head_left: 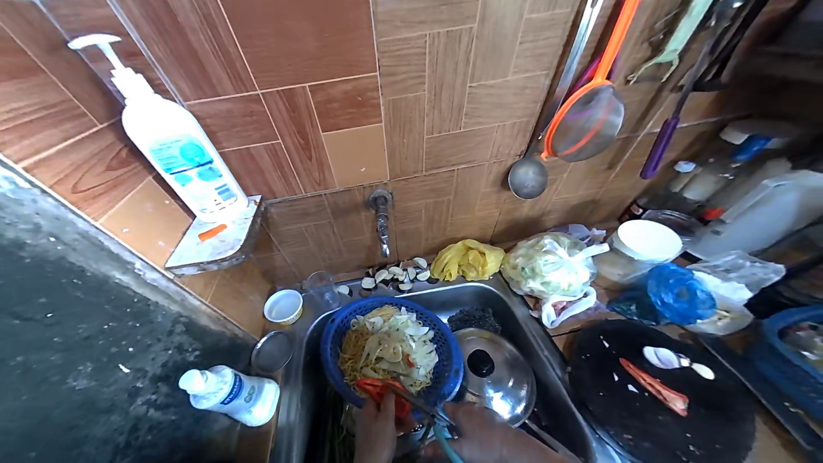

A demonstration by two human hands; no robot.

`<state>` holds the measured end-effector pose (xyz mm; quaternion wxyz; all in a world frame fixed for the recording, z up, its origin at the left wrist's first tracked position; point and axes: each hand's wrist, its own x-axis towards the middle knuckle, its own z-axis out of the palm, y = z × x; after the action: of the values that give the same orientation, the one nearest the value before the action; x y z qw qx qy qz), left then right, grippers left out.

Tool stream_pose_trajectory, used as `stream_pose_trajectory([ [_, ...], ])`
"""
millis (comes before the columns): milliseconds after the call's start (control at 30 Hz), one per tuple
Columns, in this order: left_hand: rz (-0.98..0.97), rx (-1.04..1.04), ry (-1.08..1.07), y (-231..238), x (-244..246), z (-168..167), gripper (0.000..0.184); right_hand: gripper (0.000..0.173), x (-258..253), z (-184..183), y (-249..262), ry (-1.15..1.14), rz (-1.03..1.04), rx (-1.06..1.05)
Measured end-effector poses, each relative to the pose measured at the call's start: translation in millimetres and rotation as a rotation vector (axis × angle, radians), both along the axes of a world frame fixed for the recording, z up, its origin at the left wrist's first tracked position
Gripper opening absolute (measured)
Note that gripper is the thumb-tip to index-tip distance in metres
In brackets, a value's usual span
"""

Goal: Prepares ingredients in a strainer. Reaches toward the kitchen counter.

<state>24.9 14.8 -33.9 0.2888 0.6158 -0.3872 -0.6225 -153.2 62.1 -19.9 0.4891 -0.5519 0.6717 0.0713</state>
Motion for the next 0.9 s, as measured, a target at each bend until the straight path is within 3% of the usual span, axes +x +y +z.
stream_pose_trajectory([
  [100,0.037,0.057,0.038,-3,1,0,0.029,0.063,0,-7,0,-0.026,0.012,-0.073],
  [200,0.094,0.14,0.081,-3,-3,1,0.028,0.061,3,-8,-1,-0.047,0.029,-0.091],
  [300,0.064,0.141,0.032,-3,-2,-3,0.029,0.071,1,-14,3,-0.061,-0.016,-0.071],
  [400,-0.085,0.088,-0.05,-3,4,-6,0.029,0.083,-2,-11,5,-0.053,-0.021,-0.014],
  [600,-0.291,0.046,-0.073,-2,10,-2,0.023,0.089,-4,3,0,0.002,0.049,0.015],
  [800,-0.248,0.138,0.036,-6,11,4,0.024,0.066,0,-11,5,-0.079,-0.015,-0.056],
  [900,-0.243,0.172,0.059,-8,10,0,0.023,0.064,1,-17,7,-0.082,-0.014,-0.084],
])
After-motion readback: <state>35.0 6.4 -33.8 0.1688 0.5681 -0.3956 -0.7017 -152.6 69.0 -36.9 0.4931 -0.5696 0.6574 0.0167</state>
